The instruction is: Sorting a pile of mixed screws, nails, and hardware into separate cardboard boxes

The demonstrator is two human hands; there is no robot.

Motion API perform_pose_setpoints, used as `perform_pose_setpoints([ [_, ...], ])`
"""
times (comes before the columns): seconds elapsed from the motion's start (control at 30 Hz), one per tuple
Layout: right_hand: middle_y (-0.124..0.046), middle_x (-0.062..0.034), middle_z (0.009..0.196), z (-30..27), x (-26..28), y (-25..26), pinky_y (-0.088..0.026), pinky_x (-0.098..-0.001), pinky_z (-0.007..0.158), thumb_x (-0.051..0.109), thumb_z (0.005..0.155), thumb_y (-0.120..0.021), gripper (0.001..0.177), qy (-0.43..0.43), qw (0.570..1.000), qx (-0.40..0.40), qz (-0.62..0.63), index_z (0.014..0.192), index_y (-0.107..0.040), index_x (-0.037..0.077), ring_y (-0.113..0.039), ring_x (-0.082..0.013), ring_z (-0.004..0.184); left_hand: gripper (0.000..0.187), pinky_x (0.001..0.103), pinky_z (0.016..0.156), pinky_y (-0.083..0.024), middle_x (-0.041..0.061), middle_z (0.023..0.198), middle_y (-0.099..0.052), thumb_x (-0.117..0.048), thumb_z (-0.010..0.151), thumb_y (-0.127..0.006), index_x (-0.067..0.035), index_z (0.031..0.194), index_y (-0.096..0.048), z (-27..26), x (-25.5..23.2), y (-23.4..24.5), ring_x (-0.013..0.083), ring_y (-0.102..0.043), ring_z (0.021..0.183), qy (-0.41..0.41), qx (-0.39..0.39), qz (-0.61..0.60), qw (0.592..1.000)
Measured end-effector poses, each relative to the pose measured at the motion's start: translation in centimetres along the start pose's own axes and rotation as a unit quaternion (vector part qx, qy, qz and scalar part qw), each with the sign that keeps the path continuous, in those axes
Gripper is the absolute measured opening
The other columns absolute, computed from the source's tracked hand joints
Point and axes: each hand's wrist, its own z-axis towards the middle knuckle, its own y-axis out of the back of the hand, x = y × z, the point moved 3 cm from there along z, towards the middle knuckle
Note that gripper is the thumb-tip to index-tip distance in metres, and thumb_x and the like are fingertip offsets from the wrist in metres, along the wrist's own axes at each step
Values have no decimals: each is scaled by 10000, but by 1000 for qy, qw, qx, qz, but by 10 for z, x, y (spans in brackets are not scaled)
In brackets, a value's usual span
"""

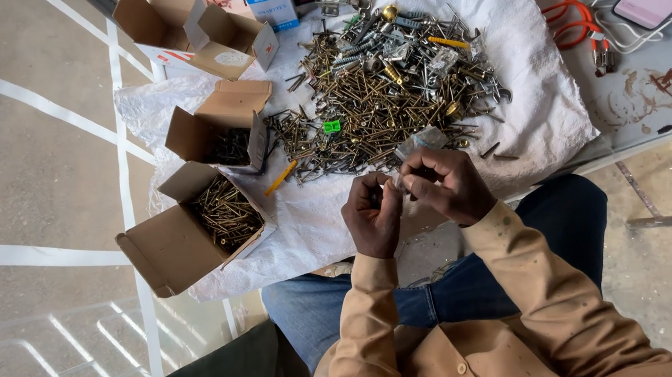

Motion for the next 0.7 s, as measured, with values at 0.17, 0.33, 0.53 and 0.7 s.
perform_pose_setpoints([
  [0.17, -641, -150, 605, 1, 5, 5, -558, -336, 573, 121, 959, -657, 120, 23, 999, -2, -35, 885, -715, 47, -677, -220, 581, 62, 262, 508, -450, 101, 464, -562, -64, 941, -727, -13, 914, -706, 0, -3, -7, 119, -559, 477, 3, 35, 33, 999],
  [0.33, -608, -166, 609, 4, 30, 13, -536, -357, 541, 116, 990, -626, 145, 54, 994, 17, -96, 891, -694, 33, -631, -258, 546, 77, 239, 498, -406, 57, 438, -511, -140, 891, -813, -87, 920, -766, 9, -19, -1, 84, -498, 464, 4, 83, 118, 989],
  [0.53, -604, -151, 605, 3, 8, 16, -523, -394, 503, 148, 969, -664, 134, 86, 984, 63, -144, 874, -708, 63, -611, -311, 511, 162, 375, 463, -490, 95, 433, -533, -277, 940, -724, -116, 931, -734, 10, -12, 0, 311, -616, 424, -43, 184, 277, 942],
  [0.7, -566, -145, 582, 1, -29, 6, -512, -411, 457, 98, 918, -616, 79, 89, 981, -7, -173, 871, -680, 97, -593, -358, 493, 119, 449, 502, -501, 170, 526, -587, -238, 964, -650, -128, 974, -694, 17, -8, -1, 414, -662, 547, -38, 184, 243, 952],
])
